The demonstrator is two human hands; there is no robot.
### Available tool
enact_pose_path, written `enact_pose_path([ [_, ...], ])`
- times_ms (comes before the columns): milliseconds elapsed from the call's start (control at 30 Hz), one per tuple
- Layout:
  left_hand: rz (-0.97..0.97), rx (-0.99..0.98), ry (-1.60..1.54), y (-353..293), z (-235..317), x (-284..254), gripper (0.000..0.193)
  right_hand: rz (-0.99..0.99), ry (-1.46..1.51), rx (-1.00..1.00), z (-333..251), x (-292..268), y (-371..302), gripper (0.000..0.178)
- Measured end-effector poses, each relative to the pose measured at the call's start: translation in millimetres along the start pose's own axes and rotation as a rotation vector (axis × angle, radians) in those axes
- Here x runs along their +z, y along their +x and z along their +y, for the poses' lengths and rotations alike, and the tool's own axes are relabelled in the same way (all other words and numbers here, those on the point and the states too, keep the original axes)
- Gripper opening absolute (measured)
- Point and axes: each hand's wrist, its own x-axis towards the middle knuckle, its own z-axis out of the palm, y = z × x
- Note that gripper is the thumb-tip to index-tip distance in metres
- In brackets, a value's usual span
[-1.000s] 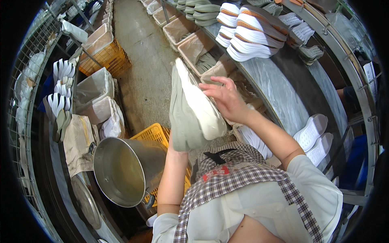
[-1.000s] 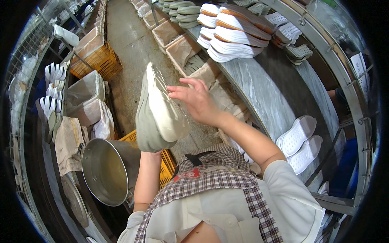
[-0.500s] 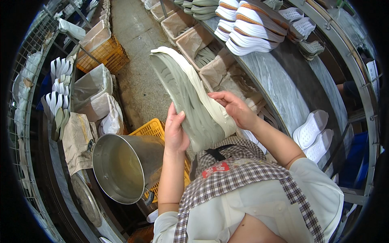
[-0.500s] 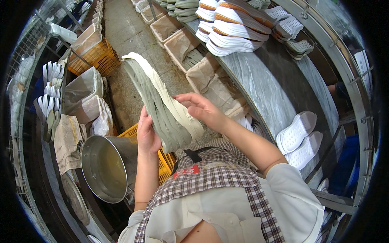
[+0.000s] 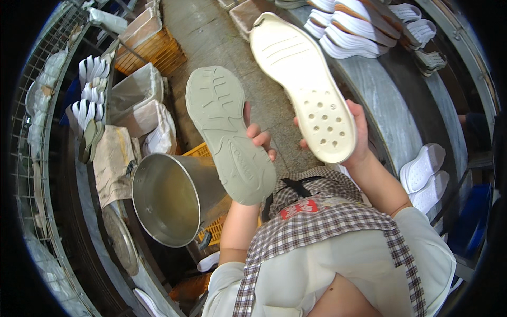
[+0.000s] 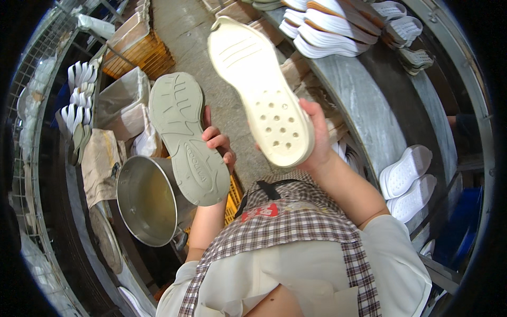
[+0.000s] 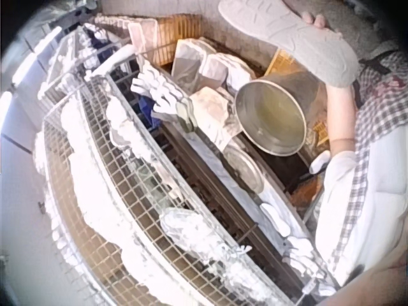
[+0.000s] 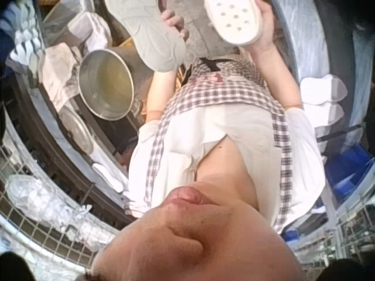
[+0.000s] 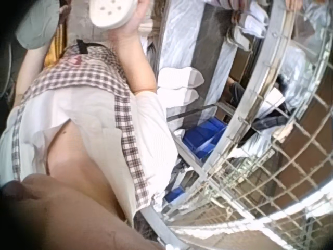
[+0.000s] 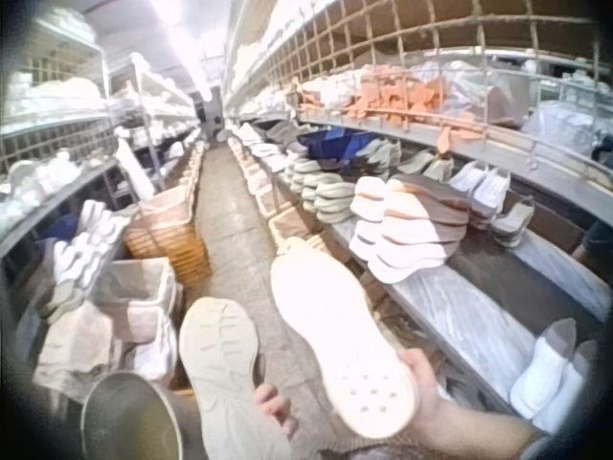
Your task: The person scrubs the soles of white and green slippers with a brush, then rinses them in a metal bucket. They repeatedly pick up slippers from bins, inspect the soles, and place them back into the bins.
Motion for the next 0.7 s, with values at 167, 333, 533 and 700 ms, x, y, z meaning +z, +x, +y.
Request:
enact_pose_path([
  [167, -0.041, -0.033, 0.078, 2, 4, 13, 0.073, 0.08, -0.136, 0.004, 7, -4, 1, 0.068],
  [333, 0.475, 0.17, 1.19, 13, -16, 19, 0.066, -0.034, -0.877, 0.032, 29, -2, 3, 0.082],
  [533, 0.236, 0.062, 0.235, 9, -7, 21, 0.057, -0.258, -0.253, 0.088, 25, 4, 15, 0.088],
  [700, 0.124, -0.014, -0.023, 2, 2, 25, 0.066, -0.188, -0.231, 0.006, 23, 13, 16, 0.088],
])
